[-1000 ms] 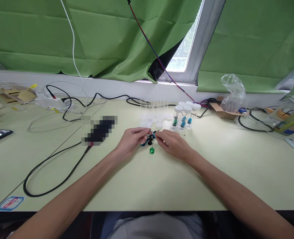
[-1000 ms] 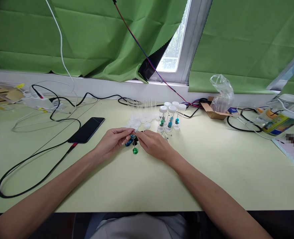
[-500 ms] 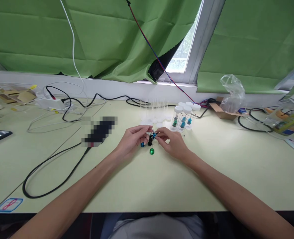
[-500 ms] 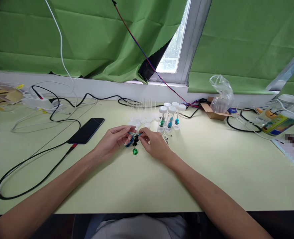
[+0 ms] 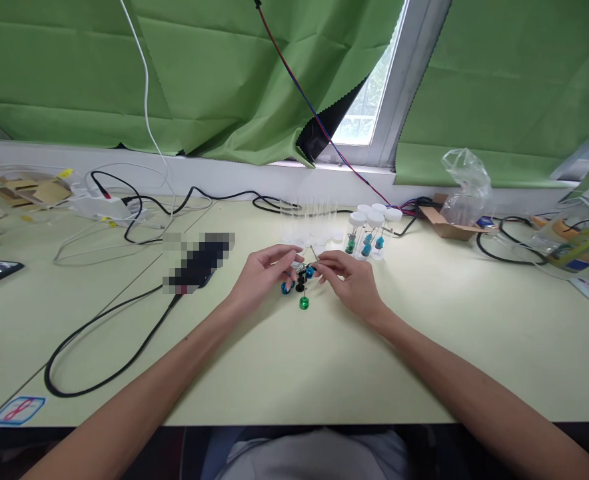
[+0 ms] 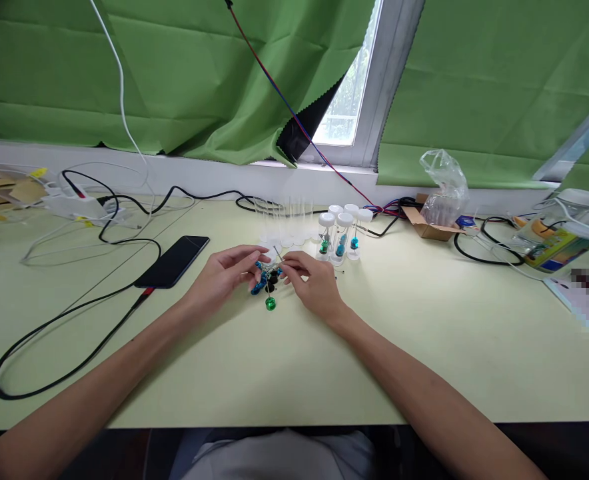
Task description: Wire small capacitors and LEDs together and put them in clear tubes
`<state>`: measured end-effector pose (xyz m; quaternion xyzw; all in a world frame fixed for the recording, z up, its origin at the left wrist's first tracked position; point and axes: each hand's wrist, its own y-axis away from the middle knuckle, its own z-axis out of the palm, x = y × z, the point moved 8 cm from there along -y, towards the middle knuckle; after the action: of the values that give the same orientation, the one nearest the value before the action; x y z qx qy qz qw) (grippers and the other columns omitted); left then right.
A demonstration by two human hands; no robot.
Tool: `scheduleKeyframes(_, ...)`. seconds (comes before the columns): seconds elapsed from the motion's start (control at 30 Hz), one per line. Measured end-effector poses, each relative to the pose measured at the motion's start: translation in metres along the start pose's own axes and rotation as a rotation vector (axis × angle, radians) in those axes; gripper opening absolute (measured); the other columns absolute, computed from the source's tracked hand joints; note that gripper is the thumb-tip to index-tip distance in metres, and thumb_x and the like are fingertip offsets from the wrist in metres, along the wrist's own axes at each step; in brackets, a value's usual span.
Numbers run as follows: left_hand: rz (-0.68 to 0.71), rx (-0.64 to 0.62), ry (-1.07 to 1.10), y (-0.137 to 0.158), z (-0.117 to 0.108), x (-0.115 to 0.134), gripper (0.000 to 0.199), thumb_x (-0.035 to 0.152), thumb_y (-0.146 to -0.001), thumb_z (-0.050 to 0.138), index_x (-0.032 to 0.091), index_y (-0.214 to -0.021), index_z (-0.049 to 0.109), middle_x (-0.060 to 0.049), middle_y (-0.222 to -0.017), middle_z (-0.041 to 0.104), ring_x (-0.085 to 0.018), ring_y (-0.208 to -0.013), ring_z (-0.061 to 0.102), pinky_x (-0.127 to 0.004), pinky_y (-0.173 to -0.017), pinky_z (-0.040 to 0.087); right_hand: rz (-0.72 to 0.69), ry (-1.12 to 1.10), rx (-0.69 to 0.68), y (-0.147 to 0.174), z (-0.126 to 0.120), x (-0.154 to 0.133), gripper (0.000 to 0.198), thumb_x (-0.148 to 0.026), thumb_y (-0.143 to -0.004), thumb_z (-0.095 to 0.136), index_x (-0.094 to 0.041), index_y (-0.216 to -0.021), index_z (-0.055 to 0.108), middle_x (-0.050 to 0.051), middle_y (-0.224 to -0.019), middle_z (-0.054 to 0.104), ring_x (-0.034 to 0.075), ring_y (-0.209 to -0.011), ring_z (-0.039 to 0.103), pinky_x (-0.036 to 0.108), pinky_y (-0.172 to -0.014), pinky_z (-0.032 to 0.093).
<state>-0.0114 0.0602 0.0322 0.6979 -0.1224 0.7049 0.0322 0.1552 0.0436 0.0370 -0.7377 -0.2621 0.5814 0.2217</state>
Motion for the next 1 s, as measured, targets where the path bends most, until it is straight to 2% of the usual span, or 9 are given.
scheduleKeyframes(0.07, 0.058, 0.027, -0.238, 0.001, -0.005, 0.006, 0.031, 0.046, -0.085, 0.067, 0.015, -0.088, 0.072, -0.004, -0.072, 0.064, -0.011, -0.053, 0.050, -0.026, -0.052, 0.040, -0.003, -0.006, 0.058, -0.001, -0.005, -0.003, 0.017, -0.036, -0.091, 0.066, -0.019, -0.094, 0.067, 0.005, -0.085, 0.074, 0.019, -0.071, 0.074, 0.031, -0.064, 0.065)
scheduleKeyframes(0.13, 0.066, -0.057, -0.411, 0.003, -0.001, 0.007, 0.031, 0.045, -0.087, 0.063, 0.016, -0.079, 0.069, -0.001, -0.059, 0.057, -0.011, -0.050, 0.047, -0.025, -0.051, 0.037, -0.010, -0.002, 0.113, -0.001, -0.010, -0.005, 0.016, -0.035, -0.091, 0.066, -0.019, -0.095, 0.067, 0.005, -0.085, 0.073, 0.018, -0.071, 0.074, 0.031, -0.064, 0.065)
scheduleKeyframes(0.23, 0.047, -0.228, -0.592, 0.006, 0.006, 0.001, 0.027, 0.040, -0.088, 0.059, 0.017, -0.079, 0.070, 0.000, -0.059, 0.057, -0.012, -0.053, 0.049, -0.025, -0.052, 0.036, -0.032, 0.013, 0.175, 0.000, -0.015, -0.008, 0.013, -0.031, -0.091, 0.067, -0.019, -0.095, 0.067, 0.004, -0.083, 0.074, 0.017, -0.069, 0.073, 0.030, -0.065, 0.065)
scheduleKeyframes(0.37, 0.054, -0.337, -0.822, 0.010, 0.008, -0.006, 0.024, 0.039, -0.083, 0.063, 0.020, -0.092, 0.074, 0.001, -0.063, 0.058, -0.013, -0.055, 0.049, -0.025, -0.052, 0.036, -0.060, 0.042, 0.223, 0.001, -0.019, -0.011, 0.012, -0.031, -0.091, 0.066, -0.020, -0.095, 0.067, 0.004, -0.084, 0.075, 0.017, -0.067, 0.073, 0.031, -0.064, 0.064)
scheduleKeyframes(0.47, 0.063, -0.373, -0.869, 0.012, 0.010, -0.009, 0.027, 0.039, -0.079, 0.066, 0.021, -0.098, 0.074, 0.000, -0.069, 0.061, -0.015, -0.060, 0.053, -0.026, -0.055, 0.040, -0.074, 0.052, 0.240, 0.001, -0.020, -0.013, 0.013, -0.032, -0.092, 0.066, -0.020, -0.095, 0.067, 0.004, -0.084, 0.075, 0.017, -0.066, 0.073, 0.030, -0.062, 0.064)
scheduleKeyframes(0.63, 0.096, -0.415, -0.880, 0.013, 0.016, -0.012, 0.030, 0.042, -0.076, 0.071, 0.020, -0.097, 0.073, -0.002, -0.077, 0.064, -0.016, -0.063, 0.055, -0.027, -0.057, 0.040, -0.061, 0.065, 0.237, 0.000, -0.020, -0.013, 0.014, -0.034, -0.092, 0.065, -0.020, -0.094, 0.067, 0.004, -0.084, 0.075, 0.017, -0.066, 0.073, 0.031, -0.062, 0.064)
scheduleKeyframes(1.0, 0.091, -0.369, -0.871, 0.016, 0.024, -0.021, 0.016, 0.033, -0.081, 0.068, 0.019, -0.089, 0.070, 0.003, -0.061, 0.056, -0.013, -0.056, 0.050, -0.025, -0.051, 0.034, -0.070, 0.048, 0.237, 0.001, -0.020, -0.013, 0.008, -0.027, -0.092, 0.065, -0.020, -0.095, 0.067, 0.004, -0.084, 0.074, 0.017, -0.065, 0.072, 0.031, -0.060, 0.063)
